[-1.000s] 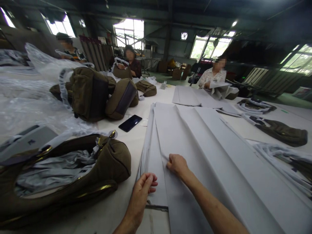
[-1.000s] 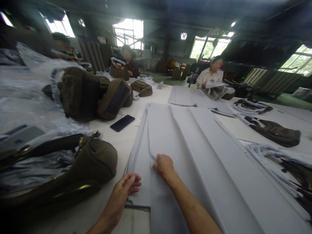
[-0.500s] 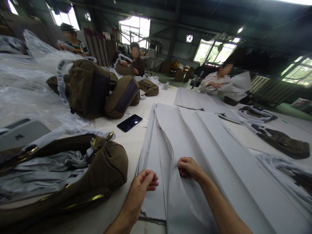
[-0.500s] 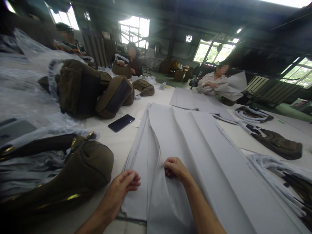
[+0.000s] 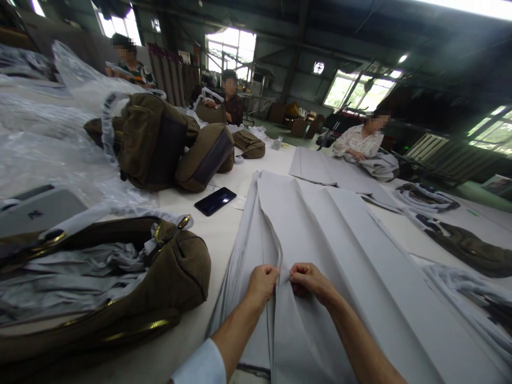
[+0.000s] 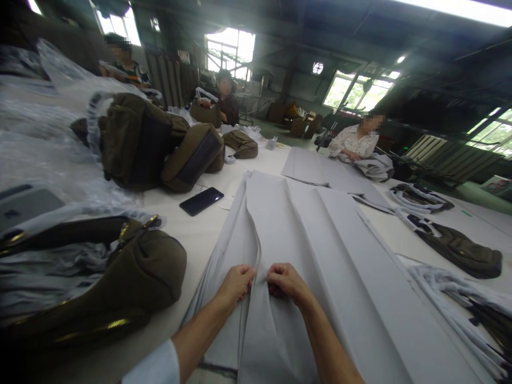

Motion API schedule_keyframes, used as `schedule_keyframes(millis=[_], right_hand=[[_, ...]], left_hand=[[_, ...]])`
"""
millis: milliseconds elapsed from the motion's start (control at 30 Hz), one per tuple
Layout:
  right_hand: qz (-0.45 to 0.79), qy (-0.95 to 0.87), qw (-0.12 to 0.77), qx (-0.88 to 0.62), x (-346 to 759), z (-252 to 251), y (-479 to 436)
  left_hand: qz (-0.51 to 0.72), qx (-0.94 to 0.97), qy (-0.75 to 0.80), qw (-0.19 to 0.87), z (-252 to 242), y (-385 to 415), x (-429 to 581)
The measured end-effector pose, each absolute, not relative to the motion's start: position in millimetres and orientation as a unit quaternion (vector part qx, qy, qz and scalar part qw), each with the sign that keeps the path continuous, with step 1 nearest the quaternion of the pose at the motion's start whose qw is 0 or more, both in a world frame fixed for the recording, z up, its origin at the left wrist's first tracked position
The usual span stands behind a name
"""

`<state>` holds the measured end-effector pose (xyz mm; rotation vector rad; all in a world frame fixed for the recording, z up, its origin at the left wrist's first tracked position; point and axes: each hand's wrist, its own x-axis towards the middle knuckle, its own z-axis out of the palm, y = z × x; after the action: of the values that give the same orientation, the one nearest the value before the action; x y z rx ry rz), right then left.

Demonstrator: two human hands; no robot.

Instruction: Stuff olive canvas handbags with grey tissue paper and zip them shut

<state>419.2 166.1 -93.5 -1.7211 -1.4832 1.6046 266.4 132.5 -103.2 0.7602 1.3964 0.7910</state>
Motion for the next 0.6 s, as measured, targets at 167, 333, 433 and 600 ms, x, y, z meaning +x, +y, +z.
schedule_keyframes(millis=[167,333,433,600], right_hand=[[0.444,-0.501,0.296,-0.681,449.7,-87.1,164.3],[0.309,-0.445,0.387,-0.746,475.2,-62.3,161.5],[0.313,-0.466,0.414,-0.716,442.6,-49.4,131.6],[0.343,-0.659,0.391,-0.543,343.1,-68.4,41.2]], left_hand=[[0.335,0.349,0.667,0.566,-113.0,134.1,256.4],[0.41,0.409,0.644,0.5,-92.1,122.8,242.5],[0.436,0.416,0.543,0.585,-63.8,110.9,248.7],[0.36,0.282,0.491,0.742,-55.7,93.1,240.8]])
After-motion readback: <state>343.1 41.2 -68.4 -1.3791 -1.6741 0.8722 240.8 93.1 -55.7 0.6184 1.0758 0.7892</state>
